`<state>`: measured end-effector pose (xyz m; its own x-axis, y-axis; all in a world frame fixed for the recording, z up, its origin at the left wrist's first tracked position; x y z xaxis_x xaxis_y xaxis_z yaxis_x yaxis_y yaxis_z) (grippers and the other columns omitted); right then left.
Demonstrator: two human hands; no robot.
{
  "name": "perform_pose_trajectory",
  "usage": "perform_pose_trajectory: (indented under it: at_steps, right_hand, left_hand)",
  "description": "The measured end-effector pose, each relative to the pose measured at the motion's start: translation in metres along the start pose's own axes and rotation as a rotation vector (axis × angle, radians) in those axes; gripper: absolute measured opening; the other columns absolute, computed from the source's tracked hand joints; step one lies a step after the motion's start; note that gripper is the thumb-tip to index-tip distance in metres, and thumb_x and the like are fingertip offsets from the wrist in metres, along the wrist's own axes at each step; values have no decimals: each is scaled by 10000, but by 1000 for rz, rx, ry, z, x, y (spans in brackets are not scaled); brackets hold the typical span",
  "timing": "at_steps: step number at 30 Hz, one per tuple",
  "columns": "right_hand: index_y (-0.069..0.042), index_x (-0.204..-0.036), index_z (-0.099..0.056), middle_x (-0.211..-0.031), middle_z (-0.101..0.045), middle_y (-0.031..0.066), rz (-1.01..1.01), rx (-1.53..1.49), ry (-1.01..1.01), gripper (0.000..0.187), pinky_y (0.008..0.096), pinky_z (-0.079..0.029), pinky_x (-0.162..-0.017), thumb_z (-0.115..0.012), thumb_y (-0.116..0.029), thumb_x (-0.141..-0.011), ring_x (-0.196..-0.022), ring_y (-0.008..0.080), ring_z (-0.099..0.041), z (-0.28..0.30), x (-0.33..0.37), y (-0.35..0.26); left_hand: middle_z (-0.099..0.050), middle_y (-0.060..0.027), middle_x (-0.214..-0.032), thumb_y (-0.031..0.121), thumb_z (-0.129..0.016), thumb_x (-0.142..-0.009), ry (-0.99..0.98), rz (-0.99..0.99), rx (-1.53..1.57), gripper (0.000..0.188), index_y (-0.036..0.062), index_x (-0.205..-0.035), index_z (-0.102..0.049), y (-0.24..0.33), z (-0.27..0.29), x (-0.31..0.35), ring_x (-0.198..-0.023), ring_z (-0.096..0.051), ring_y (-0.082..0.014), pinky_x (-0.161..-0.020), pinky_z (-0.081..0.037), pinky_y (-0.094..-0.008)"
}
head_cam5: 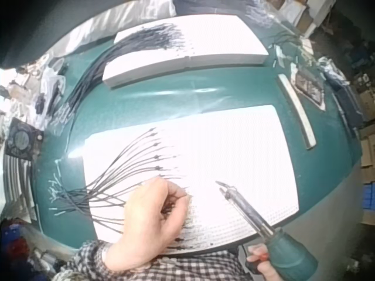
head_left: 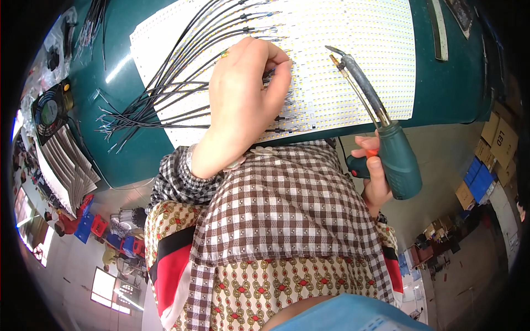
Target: The person solders electrical wires onto an LED light panel with a soldering iron.
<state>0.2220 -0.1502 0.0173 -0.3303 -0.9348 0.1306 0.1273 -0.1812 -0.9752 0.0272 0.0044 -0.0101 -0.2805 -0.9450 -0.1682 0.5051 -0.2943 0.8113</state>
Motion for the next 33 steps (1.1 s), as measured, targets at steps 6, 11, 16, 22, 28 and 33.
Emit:
perform_pose_trajectory:
  at_steps: [6, 11, 16, 22, 28, 33]
  right_hand:
    - [114, -1167, -557, -1006, -645, 190, -45, 38, -35, 389, 330, -578, -677, -591, -167, -902, -852, 262, -664, -8, 3, -1]
    - [95, -1109, -591, -988, -644, 199, -58, 9, -1, 346, 337, -577, -674, -609, -177, -895, -870, 266, -659, -4, 2, -2]
    - [83, -1046, -613, -968, -647, 196, -70, 1, 7, 300, 346, -576, -672, -620, -173, -890, -859, 267, -656, -6, 2, -2]
    - [69, -997, -613, -936, -645, 185, -120, 23, 6, 234, 348, -551, -695, -626, -135, -884, -827, 246, -644, -3, 9, 3]
    - [72, -1149, -569, -883, -702, 132, -90, 75, -42, 508, 310, -566, -748, -816, 0, -712, -831, 189, -685, 0, 15, 14]
    - [72, -1155, -573, -867, -702, 121, -125, 89, -6, 541, 294, -565, -737, -835, -2, -688, -801, 174, -688, 7, 14, 16]
  left_hand:
    - [-577, -47, -712, 45, -711, -713, 21, -37, -63, 143, 62, -769, -580, -4, 0, 0, -643, -585, -228, -573, -445, -353]
    - [-575, -52, -696, 45, -711, -701, 38, 31, 55, 140, 61, -738, -577, -4, -5, -4, -637, -587, -234, -564, -445, -356]
    - [-578, -64, -691, 40, -708, -685, 19, -11, 8, 140, 61, -735, -580, 0, -6, -8, -630, -585, -253, -558, -446, -364]
    - [-577, -77, -687, 29, -699, -668, 3, -62, -81, 142, 60, -727, -574, 2, -4, -9, -624, -575, -288, -555, -442, -386]
    - [-574, -76, -683, 34, -705, -663, -20, -34, -47, 148, 62, -723, -572, 0, -4, -9, -620, -571, -281, -552, -441, -387]
    - [-570, -78, -680, 33, -708, -659, 1, -60, -61, 151, 62, -718, -572, 4, -6, -12, -604, -567, -281, -539, -440, -387]
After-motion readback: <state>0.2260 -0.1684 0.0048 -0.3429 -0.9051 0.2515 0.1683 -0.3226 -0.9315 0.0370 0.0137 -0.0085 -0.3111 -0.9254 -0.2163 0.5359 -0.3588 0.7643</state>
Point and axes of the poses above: each hand's wrist, its own x-axis away from the middle knuckle, its own z-axis out of the back of the hand, y = z × x, the point moved 5 cm from there along -x, towards the middle knuckle
